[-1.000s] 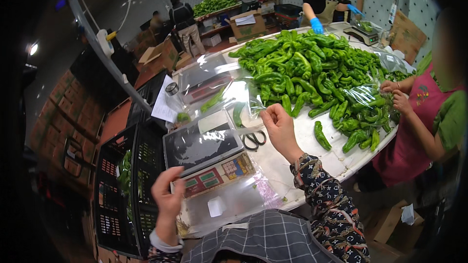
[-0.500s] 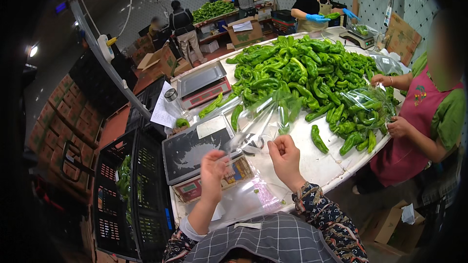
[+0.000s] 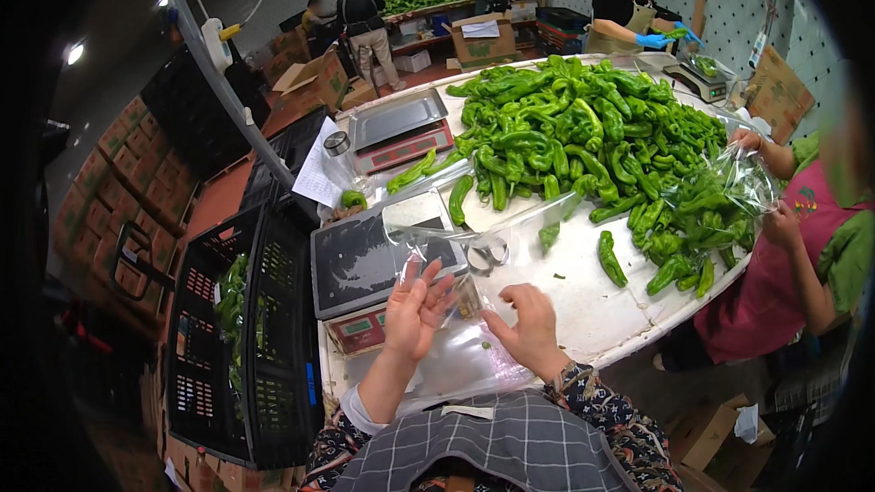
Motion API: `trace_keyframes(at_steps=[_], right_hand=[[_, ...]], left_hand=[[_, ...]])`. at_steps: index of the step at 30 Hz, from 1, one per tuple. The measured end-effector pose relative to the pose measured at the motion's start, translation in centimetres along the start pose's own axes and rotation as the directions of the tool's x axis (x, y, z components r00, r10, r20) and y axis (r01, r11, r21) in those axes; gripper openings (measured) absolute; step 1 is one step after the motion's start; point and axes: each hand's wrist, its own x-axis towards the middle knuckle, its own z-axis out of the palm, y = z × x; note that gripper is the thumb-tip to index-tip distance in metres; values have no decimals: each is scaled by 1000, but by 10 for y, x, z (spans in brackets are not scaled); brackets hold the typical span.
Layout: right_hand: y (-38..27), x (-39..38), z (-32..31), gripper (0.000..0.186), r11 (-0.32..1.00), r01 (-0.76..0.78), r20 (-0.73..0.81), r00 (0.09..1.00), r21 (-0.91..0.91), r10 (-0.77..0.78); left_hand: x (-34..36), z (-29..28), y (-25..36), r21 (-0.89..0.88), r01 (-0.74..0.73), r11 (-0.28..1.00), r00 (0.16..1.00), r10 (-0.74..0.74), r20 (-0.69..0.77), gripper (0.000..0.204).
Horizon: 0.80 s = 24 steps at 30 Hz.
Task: The person places green peppers into clear plastic bags, weighs them on a digital scale, and then places the sealed bags into a black crate. The person repeats this process continuously while other workers perform similar tasks in the background.
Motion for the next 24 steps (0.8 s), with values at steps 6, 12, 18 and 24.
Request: trace_keyframes(at_steps=[6,12,18,24], right_hand=[[-24,14,2,42,990,135,51,989,36,-137],[-1,10,4,9,964,-48,85,996,262,27],[17,14,8,23,339,-318,130,870,885,476],[0,-4,26,26,461,-481,402,877,746,264]], left_hand=[[-12,3,-4,291,-2,957,984,-50,172,73],[-12,-4,5,396,-64,916,997,41,67,81],[-8,-23,6,362,-159,918,982,186,-40,40],[-14,-1,-16,614,-263,744,962,150,229,30]])
